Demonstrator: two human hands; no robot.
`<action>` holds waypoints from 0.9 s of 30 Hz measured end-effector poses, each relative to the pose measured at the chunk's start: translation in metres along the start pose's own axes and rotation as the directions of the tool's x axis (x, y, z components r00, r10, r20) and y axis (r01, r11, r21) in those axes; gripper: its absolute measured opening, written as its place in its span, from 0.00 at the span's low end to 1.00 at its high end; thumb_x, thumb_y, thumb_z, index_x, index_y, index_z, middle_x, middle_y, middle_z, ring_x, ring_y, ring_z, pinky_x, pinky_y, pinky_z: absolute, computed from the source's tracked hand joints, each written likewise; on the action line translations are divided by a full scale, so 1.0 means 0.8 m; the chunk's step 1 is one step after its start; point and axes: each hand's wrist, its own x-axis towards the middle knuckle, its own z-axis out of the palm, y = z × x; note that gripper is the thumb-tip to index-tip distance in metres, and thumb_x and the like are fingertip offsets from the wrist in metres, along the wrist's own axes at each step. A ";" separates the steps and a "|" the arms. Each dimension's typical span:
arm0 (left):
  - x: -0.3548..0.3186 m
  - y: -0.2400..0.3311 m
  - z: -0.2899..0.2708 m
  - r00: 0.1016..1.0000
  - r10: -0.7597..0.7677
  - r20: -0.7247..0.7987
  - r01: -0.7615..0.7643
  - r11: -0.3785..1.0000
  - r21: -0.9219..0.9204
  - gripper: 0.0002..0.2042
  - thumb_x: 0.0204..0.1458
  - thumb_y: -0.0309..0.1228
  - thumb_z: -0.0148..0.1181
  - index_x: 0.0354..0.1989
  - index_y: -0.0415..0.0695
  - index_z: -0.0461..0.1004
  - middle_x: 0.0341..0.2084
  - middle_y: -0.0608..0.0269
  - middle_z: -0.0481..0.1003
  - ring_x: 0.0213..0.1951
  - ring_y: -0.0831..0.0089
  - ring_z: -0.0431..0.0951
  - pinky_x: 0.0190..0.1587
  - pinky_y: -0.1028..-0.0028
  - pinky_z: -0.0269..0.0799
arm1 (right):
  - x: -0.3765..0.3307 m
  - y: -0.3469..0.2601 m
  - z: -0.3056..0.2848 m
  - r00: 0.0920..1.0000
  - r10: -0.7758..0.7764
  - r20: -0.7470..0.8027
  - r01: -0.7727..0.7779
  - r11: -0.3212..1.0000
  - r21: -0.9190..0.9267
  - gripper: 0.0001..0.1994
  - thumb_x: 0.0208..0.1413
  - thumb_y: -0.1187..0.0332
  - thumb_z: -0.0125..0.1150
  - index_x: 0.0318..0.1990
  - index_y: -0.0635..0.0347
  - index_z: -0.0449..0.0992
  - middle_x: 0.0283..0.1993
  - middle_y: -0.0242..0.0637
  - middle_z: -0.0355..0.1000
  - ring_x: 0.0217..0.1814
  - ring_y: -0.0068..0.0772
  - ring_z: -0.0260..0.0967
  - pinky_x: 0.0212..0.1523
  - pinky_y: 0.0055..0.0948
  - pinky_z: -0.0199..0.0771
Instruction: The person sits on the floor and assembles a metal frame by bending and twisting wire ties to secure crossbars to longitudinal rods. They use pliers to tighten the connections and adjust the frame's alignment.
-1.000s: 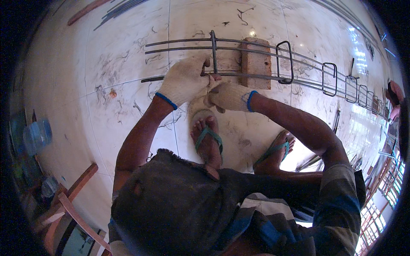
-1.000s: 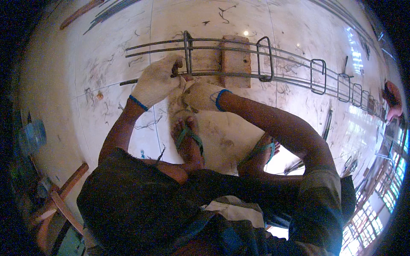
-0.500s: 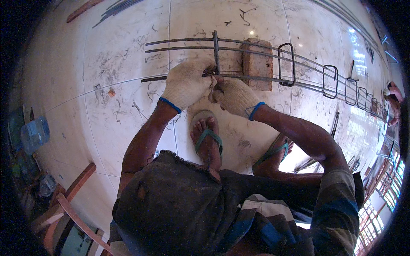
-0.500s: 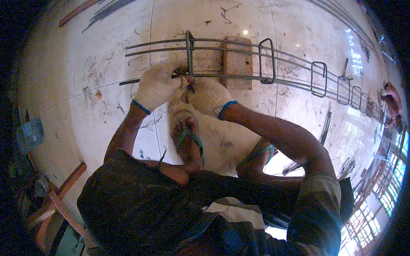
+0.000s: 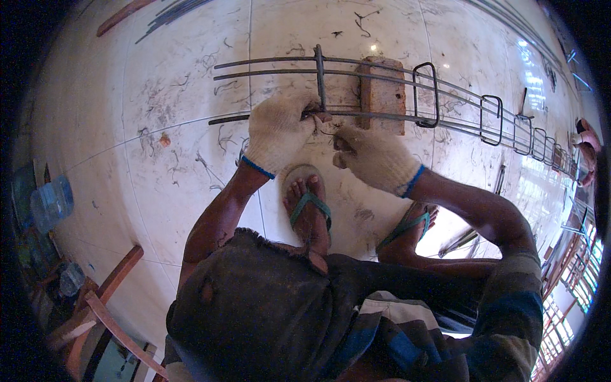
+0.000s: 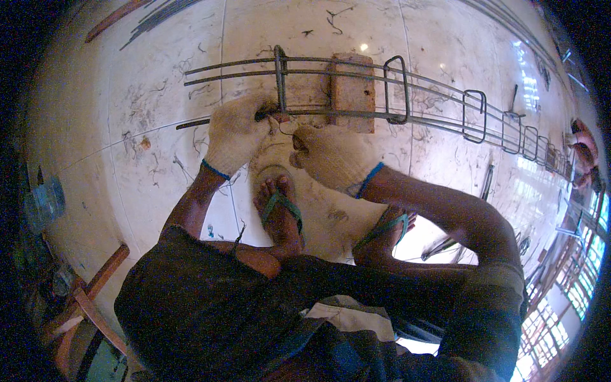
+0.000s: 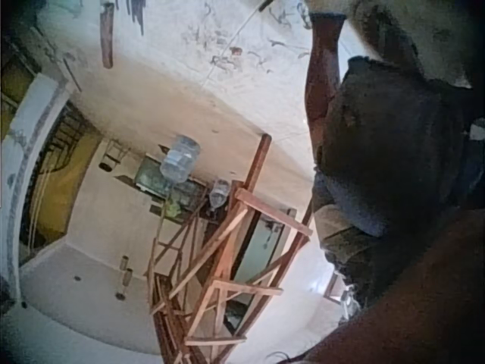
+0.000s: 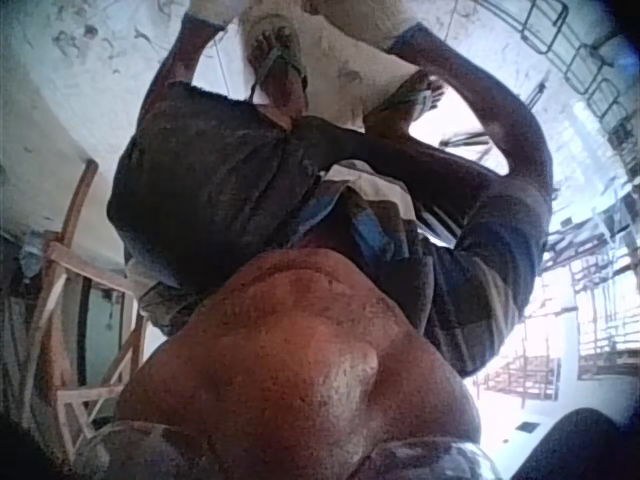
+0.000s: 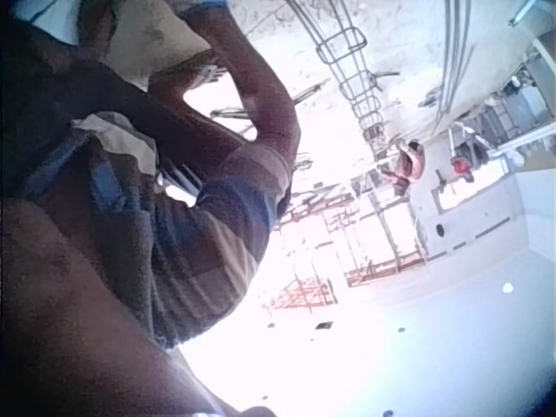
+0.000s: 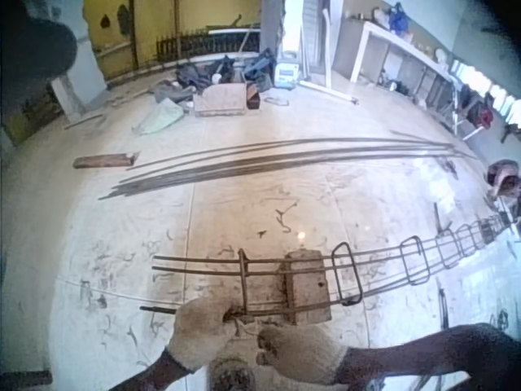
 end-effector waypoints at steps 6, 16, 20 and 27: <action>0.003 -0.001 -0.001 1.000 -0.021 0.022 0.023 0.996 -0.083 0.11 0.53 0.40 0.68 0.41 0.50 0.83 0.35 0.56 0.82 0.40 0.54 0.83 0.41 0.57 0.78 | 0.048 0.035 -0.058 0.973 -0.183 -0.138 0.181 0.983 -0.025 0.13 0.60 0.59 0.58 0.45 0.53 0.83 0.35 0.49 0.79 0.39 0.59 0.79 0.42 0.54 0.81; 0.014 0.000 -0.014 0.979 -0.081 0.186 0.097 0.992 -0.079 0.13 0.51 0.34 0.66 0.45 0.48 0.83 0.37 0.55 0.84 0.41 0.55 0.85 0.44 0.60 0.79 | 0.116 0.064 -0.071 0.991 -0.115 0.071 0.117 0.993 -0.024 0.17 0.64 0.60 0.53 0.52 0.58 0.81 0.51 0.44 0.81 0.53 0.47 0.79 0.57 0.39 0.78; 0.011 0.000 -0.003 0.997 -0.026 0.077 0.028 0.999 -0.028 0.13 0.49 0.35 0.68 0.43 0.49 0.82 0.36 0.57 0.83 0.41 0.56 0.84 0.44 0.60 0.78 | 0.120 0.065 -0.070 0.997 0.065 0.039 -0.071 0.981 0.179 0.15 0.62 0.63 0.56 0.52 0.57 0.81 0.51 0.44 0.81 0.53 0.46 0.80 0.57 0.39 0.78; 0.007 0.002 0.002 0.999 0.048 -0.022 -0.049 0.998 -0.041 0.14 0.48 0.38 0.71 0.43 0.49 0.82 0.36 0.58 0.82 0.42 0.55 0.83 0.44 0.58 0.78 | 0.107 0.090 -0.069 0.942 -0.266 0.207 0.299 0.942 -0.150 0.14 0.56 0.64 0.63 0.49 0.52 0.84 0.48 0.39 0.83 0.51 0.40 0.80 0.54 0.37 0.78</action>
